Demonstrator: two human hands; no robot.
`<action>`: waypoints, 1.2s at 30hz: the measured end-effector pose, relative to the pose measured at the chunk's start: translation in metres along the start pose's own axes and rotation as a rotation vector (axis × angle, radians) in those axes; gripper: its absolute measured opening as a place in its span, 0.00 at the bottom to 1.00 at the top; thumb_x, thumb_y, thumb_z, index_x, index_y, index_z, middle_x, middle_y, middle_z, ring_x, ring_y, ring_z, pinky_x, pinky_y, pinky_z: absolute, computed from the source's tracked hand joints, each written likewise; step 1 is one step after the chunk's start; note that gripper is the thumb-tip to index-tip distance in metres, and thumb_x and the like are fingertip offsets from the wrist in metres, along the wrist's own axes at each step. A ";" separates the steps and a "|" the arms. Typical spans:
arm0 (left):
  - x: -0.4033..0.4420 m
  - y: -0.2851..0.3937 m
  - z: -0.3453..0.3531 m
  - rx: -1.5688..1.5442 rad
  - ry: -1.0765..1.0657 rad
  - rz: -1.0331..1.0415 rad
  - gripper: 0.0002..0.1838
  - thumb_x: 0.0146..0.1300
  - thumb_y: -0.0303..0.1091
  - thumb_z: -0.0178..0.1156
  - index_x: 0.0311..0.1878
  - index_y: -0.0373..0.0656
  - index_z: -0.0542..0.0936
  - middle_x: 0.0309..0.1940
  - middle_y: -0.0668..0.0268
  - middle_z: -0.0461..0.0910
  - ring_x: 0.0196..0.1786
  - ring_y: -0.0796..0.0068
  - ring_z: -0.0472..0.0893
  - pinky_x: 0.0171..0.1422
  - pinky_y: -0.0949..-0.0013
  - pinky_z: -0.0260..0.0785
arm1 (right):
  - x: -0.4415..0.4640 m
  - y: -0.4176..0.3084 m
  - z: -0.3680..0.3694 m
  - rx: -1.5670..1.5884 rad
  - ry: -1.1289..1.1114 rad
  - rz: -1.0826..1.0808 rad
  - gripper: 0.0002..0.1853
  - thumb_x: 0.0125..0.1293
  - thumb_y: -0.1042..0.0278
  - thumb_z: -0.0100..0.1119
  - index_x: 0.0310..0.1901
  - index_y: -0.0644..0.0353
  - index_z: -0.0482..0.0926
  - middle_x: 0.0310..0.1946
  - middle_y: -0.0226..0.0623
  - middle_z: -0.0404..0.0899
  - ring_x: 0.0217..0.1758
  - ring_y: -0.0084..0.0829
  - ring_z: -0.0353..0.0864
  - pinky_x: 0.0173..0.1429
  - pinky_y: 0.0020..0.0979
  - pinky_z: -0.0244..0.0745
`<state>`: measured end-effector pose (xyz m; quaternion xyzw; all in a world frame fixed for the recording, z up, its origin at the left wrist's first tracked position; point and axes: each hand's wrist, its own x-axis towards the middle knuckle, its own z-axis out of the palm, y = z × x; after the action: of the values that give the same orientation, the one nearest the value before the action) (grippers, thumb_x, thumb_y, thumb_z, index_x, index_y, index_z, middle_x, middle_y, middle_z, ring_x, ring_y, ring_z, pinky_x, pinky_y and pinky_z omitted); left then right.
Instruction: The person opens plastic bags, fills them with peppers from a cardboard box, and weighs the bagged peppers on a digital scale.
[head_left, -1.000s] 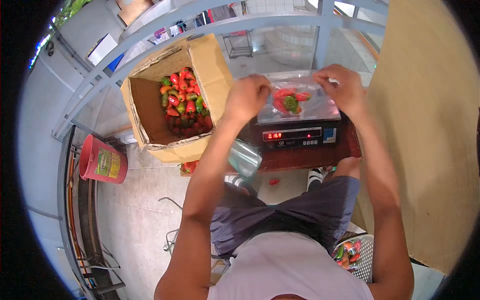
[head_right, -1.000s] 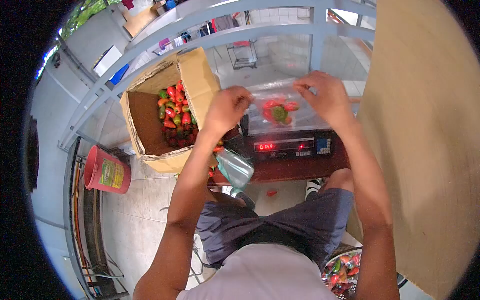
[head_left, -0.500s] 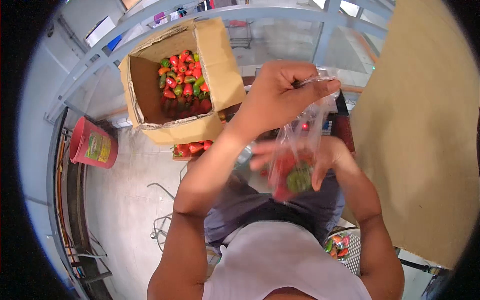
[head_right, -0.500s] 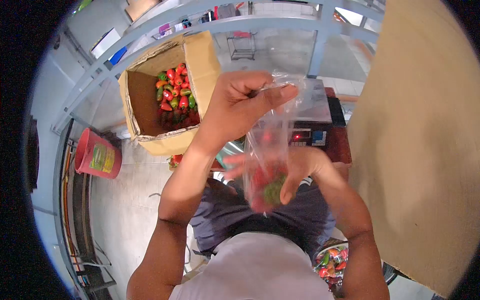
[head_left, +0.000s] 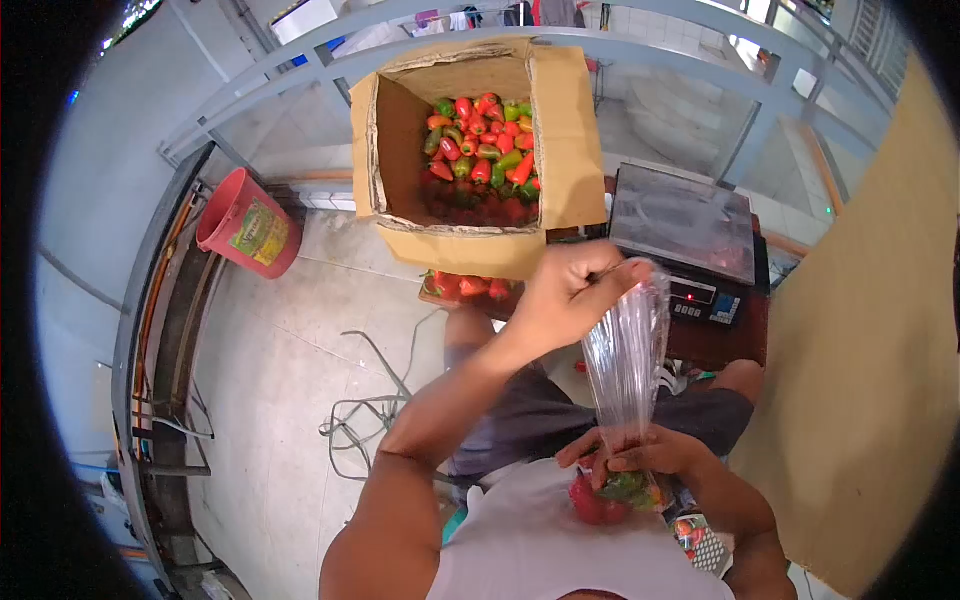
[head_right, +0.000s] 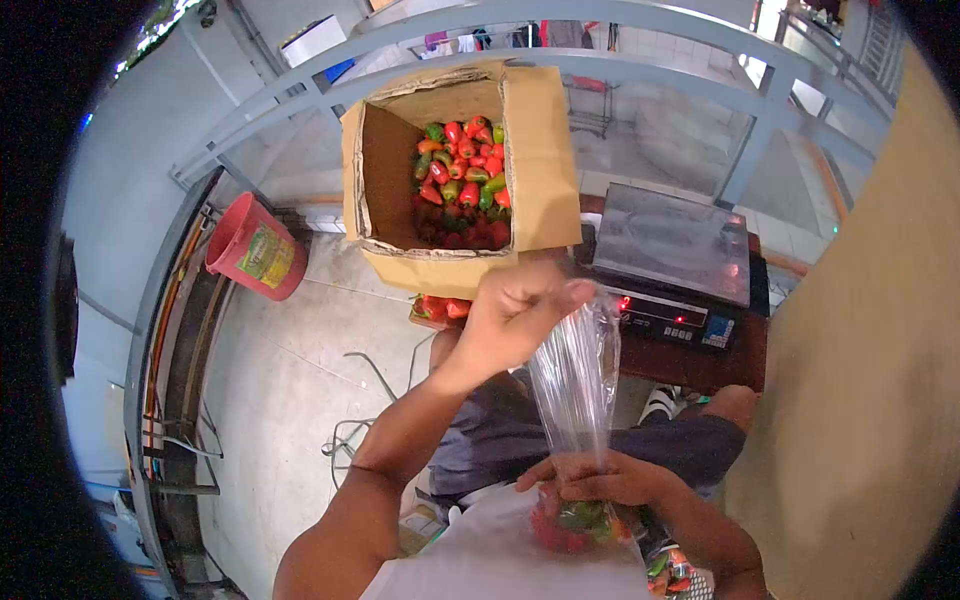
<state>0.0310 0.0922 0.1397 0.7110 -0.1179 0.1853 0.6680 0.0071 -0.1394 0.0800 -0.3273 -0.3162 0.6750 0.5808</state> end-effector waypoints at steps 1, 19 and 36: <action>-0.005 -0.010 -0.005 0.000 0.023 -0.056 0.14 0.70 0.26 0.64 0.25 0.39 0.77 0.20 0.75 0.71 0.28 0.87 0.69 0.32 0.76 0.60 | -0.005 -0.001 0.003 0.002 0.069 0.050 0.15 0.77 0.62 0.55 0.54 0.62 0.83 0.66 0.45 0.75 0.68 0.35 0.74 0.73 0.35 0.65; -0.037 0.041 0.009 0.817 -0.598 0.917 0.16 0.62 0.43 0.64 0.26 0.47 0.71 0.18 0.71 0.67 0.22 0.69 0.76 0.26 0.62 0.67 | -0.040 -0.051 0.021 -0.905 0.517 -0.199 0.10 0.63 0.69 0.70 0.44 0.61 0.83 0.45 0.37 0.83 0.54 0.41 0.81 0.57 0.38 0.74; -0.076 -0.063 0.069 -0.155 -0.369 0.029 0.10 0.69 0.39 0.61 0.46 0.43 0.80 0.36 0.60 0.82 0.33 0.57 0.82 0.40 0.60 0.75 | -0.012 -0.077 -0.025 -0.141 0.235 -0.991 0.06 0.66 0.69 0.66 0.39 0.58 0.77 0.41 0.34 0.73 0.44 0.31 0.72 0.48 0.33 0.70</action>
<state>-0.0048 0.0229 0.0481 0.6777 -0.2622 0.0517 0.6850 0.0734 -0.1401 0.1286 -0.2501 -0.4106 0.2544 0.8391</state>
